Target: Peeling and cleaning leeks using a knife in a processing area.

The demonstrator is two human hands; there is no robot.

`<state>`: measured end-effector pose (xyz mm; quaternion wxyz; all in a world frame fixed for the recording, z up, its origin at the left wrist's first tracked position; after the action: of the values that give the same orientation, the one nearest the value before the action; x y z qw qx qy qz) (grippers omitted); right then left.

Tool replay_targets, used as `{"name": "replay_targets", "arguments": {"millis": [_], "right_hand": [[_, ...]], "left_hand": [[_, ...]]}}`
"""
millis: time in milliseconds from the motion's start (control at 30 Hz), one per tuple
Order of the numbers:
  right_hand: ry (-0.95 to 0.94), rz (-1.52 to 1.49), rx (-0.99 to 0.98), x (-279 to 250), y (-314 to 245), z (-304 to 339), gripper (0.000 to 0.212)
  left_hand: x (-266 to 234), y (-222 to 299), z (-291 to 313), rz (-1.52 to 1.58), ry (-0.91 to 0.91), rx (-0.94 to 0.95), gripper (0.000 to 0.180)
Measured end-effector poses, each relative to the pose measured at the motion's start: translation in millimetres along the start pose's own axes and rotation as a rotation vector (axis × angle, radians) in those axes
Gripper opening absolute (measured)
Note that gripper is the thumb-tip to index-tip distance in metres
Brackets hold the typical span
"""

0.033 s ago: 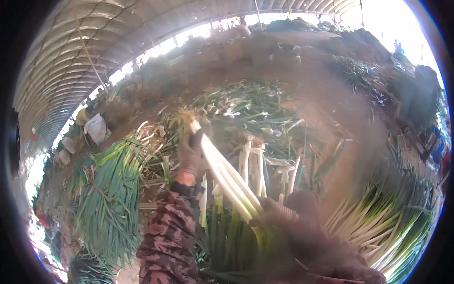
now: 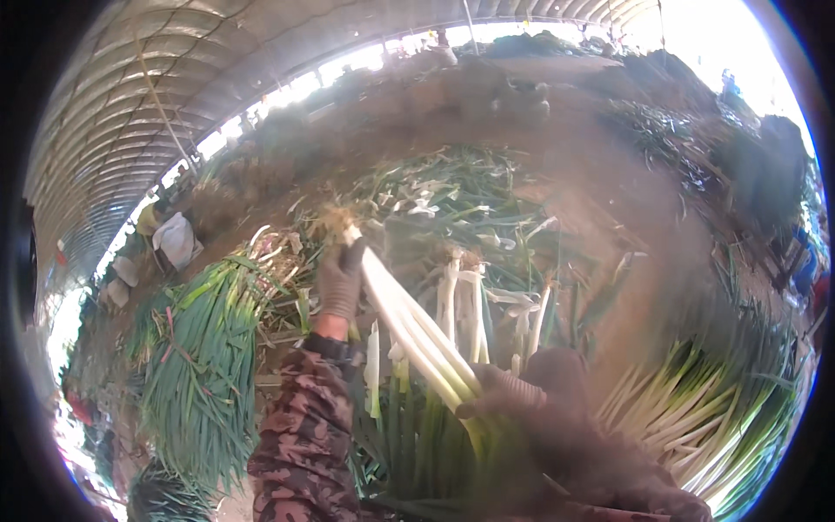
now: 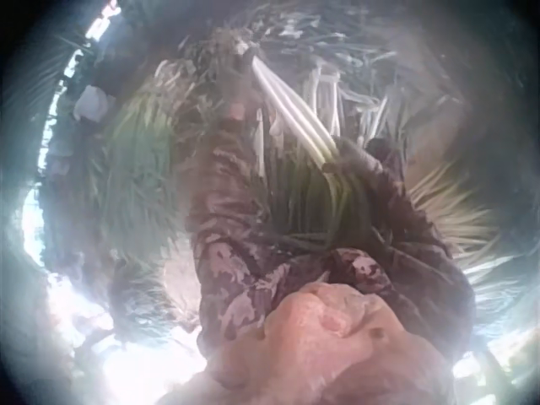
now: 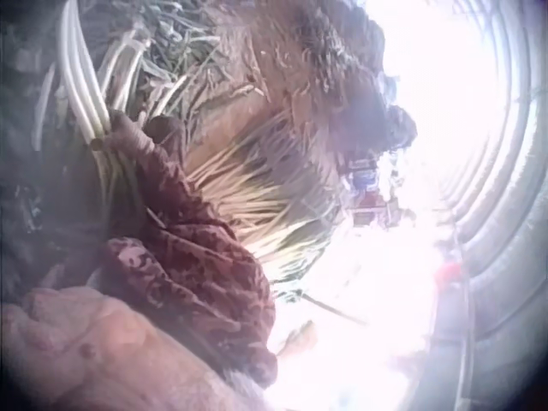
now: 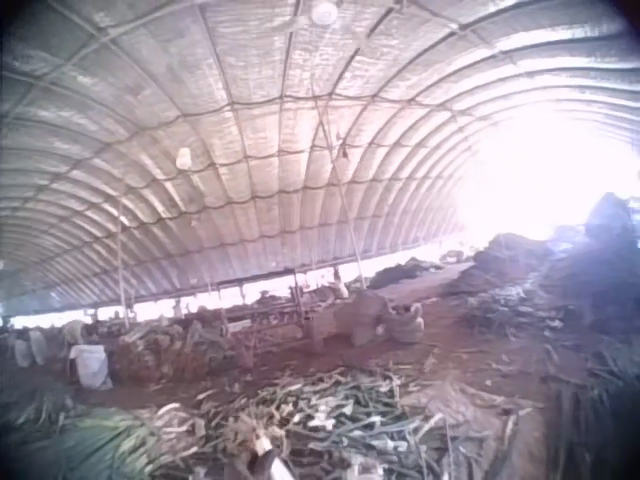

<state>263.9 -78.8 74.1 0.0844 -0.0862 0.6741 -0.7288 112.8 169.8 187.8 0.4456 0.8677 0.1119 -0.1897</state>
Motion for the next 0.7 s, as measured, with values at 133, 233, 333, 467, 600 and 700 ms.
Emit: {"name": "replay_targets", "arguments": {"millis": [133, 233, 333, 467, 600, 700], "right_hand": [[-0.104, 0.025, 0.078, 15, -21, 5, 0.062], [-0.139, -0.041, 0.085, 23, -30, 3, 0.065], [-0.089, -0.057, -0.124, 17, -32, 14, 0.066], [0.154, 0.014, -0.094, -12, 6, -4, 0.062], [0.104, 0.081, -0.082, 21, -44, -29, 0.058], [0.11, 0.17, -0.153, 51, -65, -47, 0.06]], "left_hand": [[-35, -102, -49, 0.193, -0.061, 0.061, 0.031], [-163, -209, -105, 0.257, -0.001, -0.196, 0.033], [-262, -219, -126, 0.314, 0.0, -0.318, 0.038], [-98, -147, 15, 0.368, -0.28, -0.425, 0.043], [-26, -12, 119, 0.582, -0.416, -0.415, 0.053], [-24, 23, 107, 0.886, -0.269, -0.551, 0.039]]}}
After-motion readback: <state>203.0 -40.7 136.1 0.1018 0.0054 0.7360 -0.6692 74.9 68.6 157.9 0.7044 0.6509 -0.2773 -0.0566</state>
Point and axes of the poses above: each hand's wrist, its own z-axis away from the middle knuckle, its own x-axis out of the palm, y = z × x, the point moved 4 cm from there along -z, towards the middle knuckle, and after that the axes turned 2 degrees about -x, right-handed, at the moved point
